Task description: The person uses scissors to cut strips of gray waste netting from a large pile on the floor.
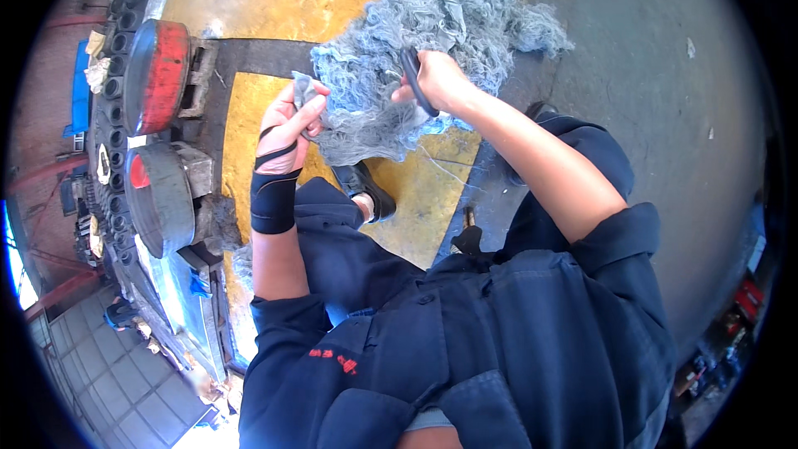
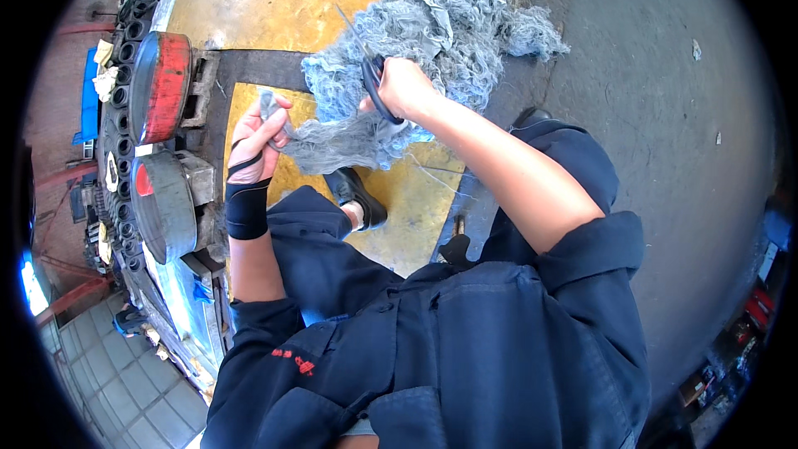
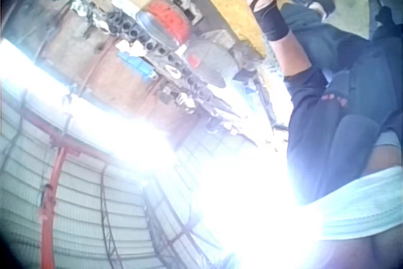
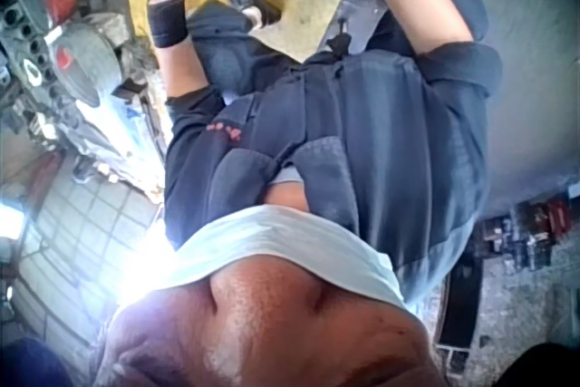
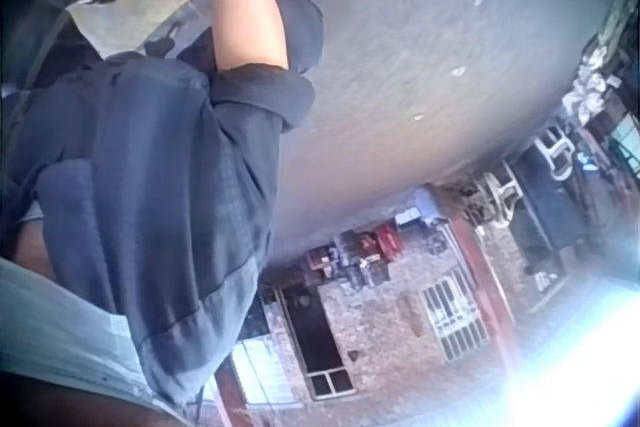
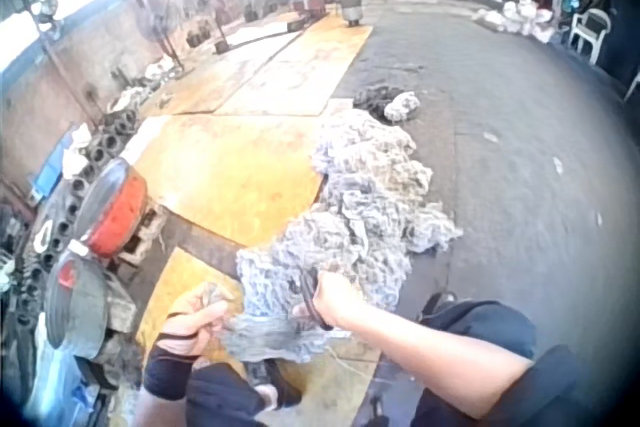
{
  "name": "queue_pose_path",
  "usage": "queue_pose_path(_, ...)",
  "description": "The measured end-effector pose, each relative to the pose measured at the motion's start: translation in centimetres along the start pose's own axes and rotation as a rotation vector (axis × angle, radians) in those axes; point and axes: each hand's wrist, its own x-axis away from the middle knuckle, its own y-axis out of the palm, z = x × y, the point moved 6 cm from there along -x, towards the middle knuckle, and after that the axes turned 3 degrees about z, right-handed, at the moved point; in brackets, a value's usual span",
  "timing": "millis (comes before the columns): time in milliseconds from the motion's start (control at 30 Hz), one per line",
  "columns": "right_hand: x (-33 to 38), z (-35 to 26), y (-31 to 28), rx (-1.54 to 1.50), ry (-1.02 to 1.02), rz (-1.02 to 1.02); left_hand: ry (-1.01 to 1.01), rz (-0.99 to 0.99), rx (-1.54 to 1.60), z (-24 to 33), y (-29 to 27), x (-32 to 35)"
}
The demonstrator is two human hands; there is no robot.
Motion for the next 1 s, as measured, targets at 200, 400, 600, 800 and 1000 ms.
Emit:
queue_pose_path(200, 2.0, 0.4, 2.3, 0.226, -0.045, -0.044, 0.062, -0.055, 0.043, 5.7, 3.3, 2.3)
queue_pose_path(400, -0.5, 0.6, 0.2, 0.098, -0.212, 0.153, 0.153, 0.097, -0.524, 10.4, 2.9, 3.8)
queue_pose_path(600, -1.3, 2.8, -7.3, -0.085, -0.098, 0.320, 0.118, 0.179, -0.974, 11.0, -4.1, 4.1)
queue_pose_path(800, -1.0, 6.5, -15.3, -0.113, 0.068, 0.595, 0.123, 0.003, -1.876, 12.1, -10.6, 6.3)
queue_pose_path(1000, 2.2, 5.0, -19.9, 0.149, 0.074, 0.951, -0.439, 0.236, -2.495, 14.9, -25.5, 12.5)
